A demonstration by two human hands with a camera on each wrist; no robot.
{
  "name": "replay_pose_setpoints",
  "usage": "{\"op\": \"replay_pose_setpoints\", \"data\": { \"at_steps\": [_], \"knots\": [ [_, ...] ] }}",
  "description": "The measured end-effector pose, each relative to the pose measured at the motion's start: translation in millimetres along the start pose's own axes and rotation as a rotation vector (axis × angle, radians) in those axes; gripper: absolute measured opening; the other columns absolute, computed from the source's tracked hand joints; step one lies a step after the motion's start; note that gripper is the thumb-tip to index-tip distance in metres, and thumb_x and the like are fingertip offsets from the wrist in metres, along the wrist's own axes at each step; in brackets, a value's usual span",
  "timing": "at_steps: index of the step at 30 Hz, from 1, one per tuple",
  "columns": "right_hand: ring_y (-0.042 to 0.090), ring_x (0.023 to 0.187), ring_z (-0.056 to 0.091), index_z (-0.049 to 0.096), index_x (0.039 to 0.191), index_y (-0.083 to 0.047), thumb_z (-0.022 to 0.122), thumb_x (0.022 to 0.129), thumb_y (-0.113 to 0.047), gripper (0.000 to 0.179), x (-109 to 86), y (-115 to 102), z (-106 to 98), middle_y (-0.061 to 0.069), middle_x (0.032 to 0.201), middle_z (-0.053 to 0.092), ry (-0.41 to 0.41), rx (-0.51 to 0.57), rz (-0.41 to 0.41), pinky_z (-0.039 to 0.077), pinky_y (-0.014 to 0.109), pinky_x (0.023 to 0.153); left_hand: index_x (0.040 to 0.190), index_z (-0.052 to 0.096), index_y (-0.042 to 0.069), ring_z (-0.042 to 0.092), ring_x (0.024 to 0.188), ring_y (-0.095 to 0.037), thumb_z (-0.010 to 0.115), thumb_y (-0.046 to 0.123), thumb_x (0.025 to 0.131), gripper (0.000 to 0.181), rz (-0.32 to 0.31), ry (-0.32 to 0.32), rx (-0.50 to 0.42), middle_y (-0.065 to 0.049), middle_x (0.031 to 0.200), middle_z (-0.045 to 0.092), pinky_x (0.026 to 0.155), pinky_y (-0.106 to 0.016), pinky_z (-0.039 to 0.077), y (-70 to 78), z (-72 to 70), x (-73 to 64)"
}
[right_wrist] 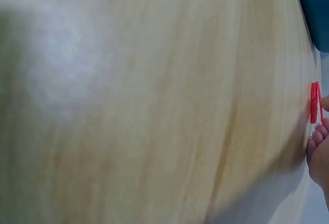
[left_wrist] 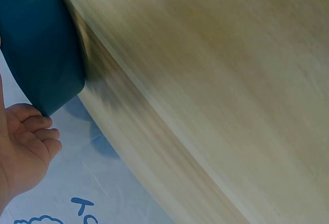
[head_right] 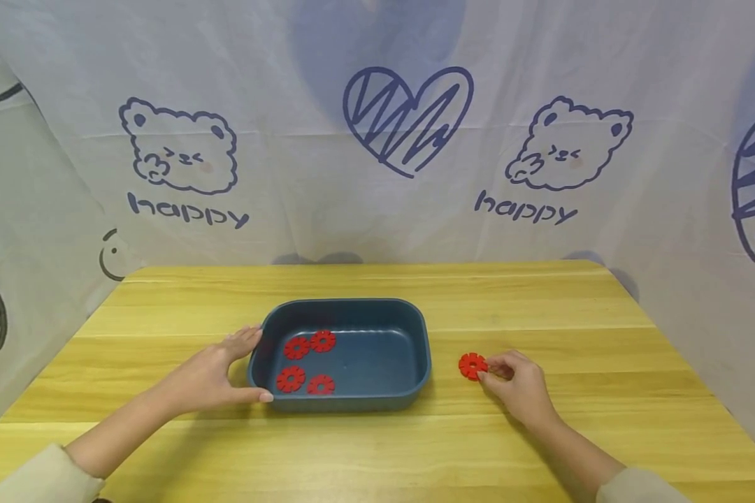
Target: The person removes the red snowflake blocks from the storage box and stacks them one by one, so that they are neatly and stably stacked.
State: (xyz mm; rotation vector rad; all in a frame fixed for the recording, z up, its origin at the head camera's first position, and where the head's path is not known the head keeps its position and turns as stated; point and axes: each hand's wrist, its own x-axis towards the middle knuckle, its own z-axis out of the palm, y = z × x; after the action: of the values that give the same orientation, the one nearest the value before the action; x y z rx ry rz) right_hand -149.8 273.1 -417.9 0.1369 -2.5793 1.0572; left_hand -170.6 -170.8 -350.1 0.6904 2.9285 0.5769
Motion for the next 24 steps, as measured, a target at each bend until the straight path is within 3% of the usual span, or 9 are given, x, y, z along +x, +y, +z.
{"op": "replay_pose_setpoints", "data": {
  "at_steps": [7,24],
  "knots": [
    [-0.006,0.064,0.052,0.069,0.082,0.003,0.075,0.071,0.000,0.013,-0.2,1.3,2.0,0.007,0.074,0.065,0.009,0.008,-0.049,0.048,0.014,0.056,0.140,0.037,-0.003,0.028,0.134,-0.046,0.067,0.068,0.067,0.105,-0.001,0.000,-0.003,-0.019,0.149,0.031,0.099,-0.062,0.035,-1.4,1.5,0.0],
    [-0.009,0.066,0.050,0.070,0.086,0.003,0.073,0.073,-0.001,0.014,0.4,-1.9,0.8,0.008,0.079,0.067,-0.024,-0.057,0.014,0.049,0.015,0.059,0.140,0.037,-0.003,0.029,0.135,-0.044,0.067,0.066,0.068,0.104,0.015,0.016,-0.001,-0.018,0.149,0.032,0.100,-0.060,0.036,-2.2,4.0,0.0]
  ]
}}
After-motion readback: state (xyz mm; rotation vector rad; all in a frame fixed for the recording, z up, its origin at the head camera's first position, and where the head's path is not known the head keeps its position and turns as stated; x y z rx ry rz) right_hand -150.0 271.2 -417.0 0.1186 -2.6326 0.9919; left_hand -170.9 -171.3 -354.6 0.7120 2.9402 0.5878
